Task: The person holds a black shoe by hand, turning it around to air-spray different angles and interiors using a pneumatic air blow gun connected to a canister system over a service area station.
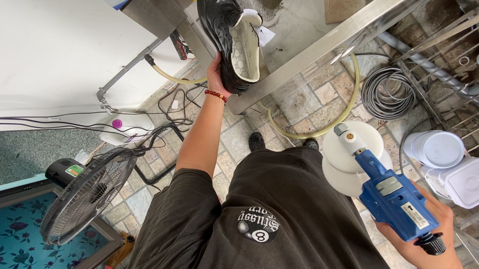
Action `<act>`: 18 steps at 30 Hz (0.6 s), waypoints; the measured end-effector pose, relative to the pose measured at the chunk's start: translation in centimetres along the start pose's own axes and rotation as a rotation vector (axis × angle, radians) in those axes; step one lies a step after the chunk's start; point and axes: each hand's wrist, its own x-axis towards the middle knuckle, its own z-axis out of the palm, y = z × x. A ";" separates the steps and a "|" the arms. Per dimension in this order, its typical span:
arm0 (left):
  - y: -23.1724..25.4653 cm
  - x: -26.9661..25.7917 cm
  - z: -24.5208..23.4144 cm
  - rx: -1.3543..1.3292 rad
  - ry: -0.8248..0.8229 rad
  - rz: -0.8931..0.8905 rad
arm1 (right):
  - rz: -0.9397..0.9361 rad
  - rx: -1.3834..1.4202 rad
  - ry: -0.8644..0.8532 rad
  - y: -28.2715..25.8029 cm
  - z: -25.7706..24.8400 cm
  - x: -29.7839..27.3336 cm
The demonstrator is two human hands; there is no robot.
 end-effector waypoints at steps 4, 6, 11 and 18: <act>0.3 0.0 -0.3 -0.005 -0.032 0.012 | 0.037 0.010 -0.029 -0.3 -0.3 0.5; 0.4 0.0 -0.4 0.017 0.008 0.031 | 0.006 0.012 -0.033 -0.3 -0.3 0.8; 0.4 -0.2 -0.4 0.036 0.012 0.020 | 0.044 0.033 -0.017 -0.6 -0.4 1.1; 0.6 -0.7 -0.7 -0.004 -0.010 0.033 | 0.140 0.451 -0.016 0.8 -0.9 1.3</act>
